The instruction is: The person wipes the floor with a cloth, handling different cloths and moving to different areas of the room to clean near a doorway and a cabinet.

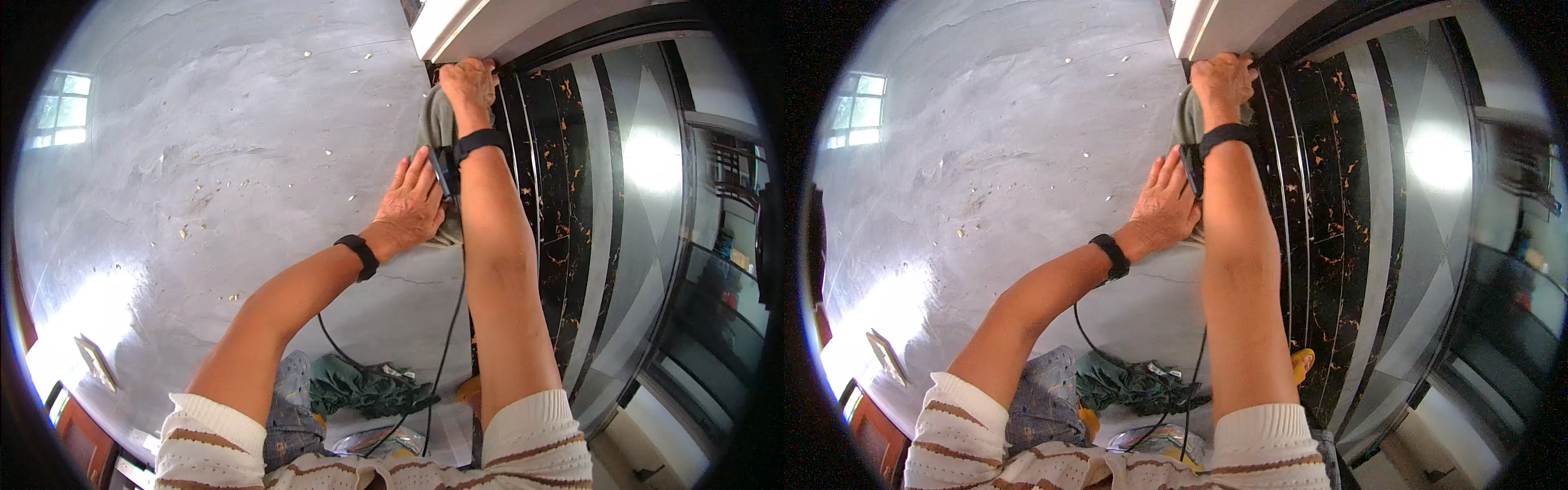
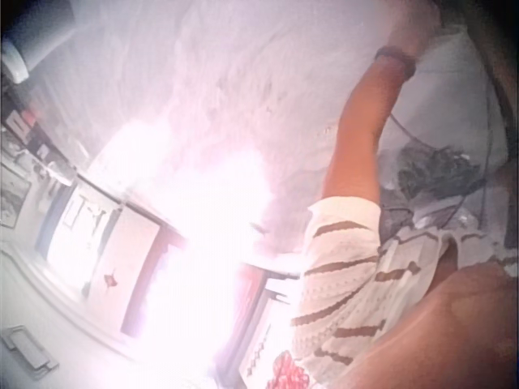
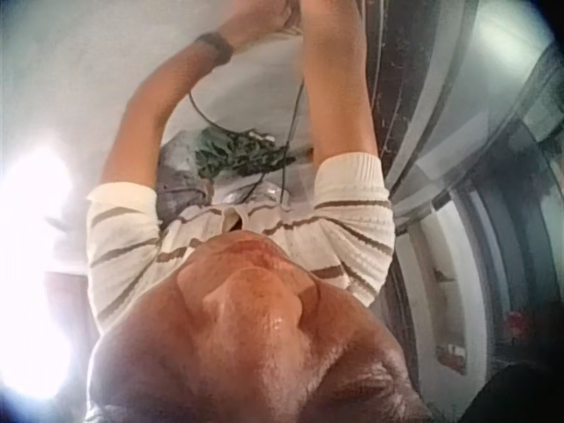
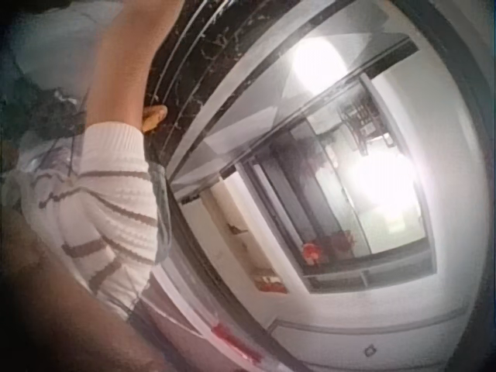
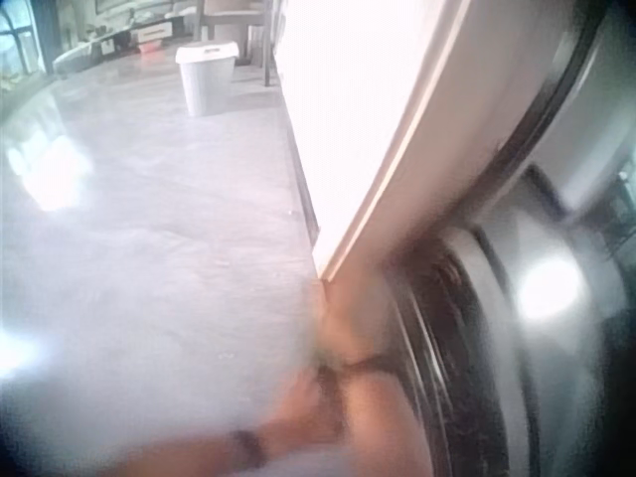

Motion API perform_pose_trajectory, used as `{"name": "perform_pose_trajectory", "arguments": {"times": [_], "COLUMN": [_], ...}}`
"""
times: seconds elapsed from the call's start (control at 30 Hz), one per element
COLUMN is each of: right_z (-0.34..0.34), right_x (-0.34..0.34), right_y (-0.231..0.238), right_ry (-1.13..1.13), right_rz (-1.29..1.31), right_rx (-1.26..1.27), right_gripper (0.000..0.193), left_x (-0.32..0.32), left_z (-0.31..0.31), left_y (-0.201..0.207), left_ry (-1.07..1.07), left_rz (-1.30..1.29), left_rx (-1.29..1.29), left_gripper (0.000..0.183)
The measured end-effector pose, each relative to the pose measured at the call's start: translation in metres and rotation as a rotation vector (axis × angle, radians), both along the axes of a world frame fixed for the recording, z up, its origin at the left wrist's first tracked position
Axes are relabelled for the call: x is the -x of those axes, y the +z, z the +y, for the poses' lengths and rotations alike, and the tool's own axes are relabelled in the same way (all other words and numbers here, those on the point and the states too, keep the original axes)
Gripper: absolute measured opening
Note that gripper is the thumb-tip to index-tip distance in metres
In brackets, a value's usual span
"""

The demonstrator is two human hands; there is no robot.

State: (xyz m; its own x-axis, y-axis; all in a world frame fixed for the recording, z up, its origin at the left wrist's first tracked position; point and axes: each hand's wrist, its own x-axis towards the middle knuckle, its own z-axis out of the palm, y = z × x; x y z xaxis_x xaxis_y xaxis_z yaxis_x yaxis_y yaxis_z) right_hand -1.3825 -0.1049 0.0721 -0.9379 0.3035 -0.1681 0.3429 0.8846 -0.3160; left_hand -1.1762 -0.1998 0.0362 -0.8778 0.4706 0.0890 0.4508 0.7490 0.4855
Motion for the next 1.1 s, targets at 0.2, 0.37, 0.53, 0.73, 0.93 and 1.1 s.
{"name": "perform_pose_trajectory", "arguments": {"times": [0.2, 0.37, 0.53, 0.73, 0.93, 1.1], "right_z": [0.048, 0.013, -0.006, 0.082, 0.023, 0.000], "right_x": [-0.055, -0.031, -0.022, 0.005, -0.042, -0.031], "right_y": [-0.026, -0.012, -0.010, -0.031, -0.009, 0.003], "right_ry": [0.204, 0.057, -0.026, 0.310, 0.273, 0.243], "right_rz": [0.524, 0.331, 0.111, 0.020, 0.415, 0.005], "right_rx": [0.104, -0.222, -0.267, 0.281, 0.016, -0.325], "right_gripper": [0.032, 0.037, 0.045, 0.047, 0.032, 0.038], "left_x": [-0.002, 0.002, 0.001, 0.001, -0.003, -0.002], "left_z": [-0.002, -0.001, -0.009, 0.013, -0.009, 0.005], "left_y": [-0.001, 0.005, 0.002, 0.006, 0.000, 0.009], "left_ry": [0.009, -0.036, 0.019, 0.012, 0.009, -0.049], "left_rz": [0.011, -0.016, -0.042, 0.043, 0.031, -0.033], "left_rx": [-0.084, -0.027, -0.076, -0.157, -0.099, 0.003], "left_gripper": [0.058, 0.051, 0.049, 0.056, 0.058, 0.057]}}
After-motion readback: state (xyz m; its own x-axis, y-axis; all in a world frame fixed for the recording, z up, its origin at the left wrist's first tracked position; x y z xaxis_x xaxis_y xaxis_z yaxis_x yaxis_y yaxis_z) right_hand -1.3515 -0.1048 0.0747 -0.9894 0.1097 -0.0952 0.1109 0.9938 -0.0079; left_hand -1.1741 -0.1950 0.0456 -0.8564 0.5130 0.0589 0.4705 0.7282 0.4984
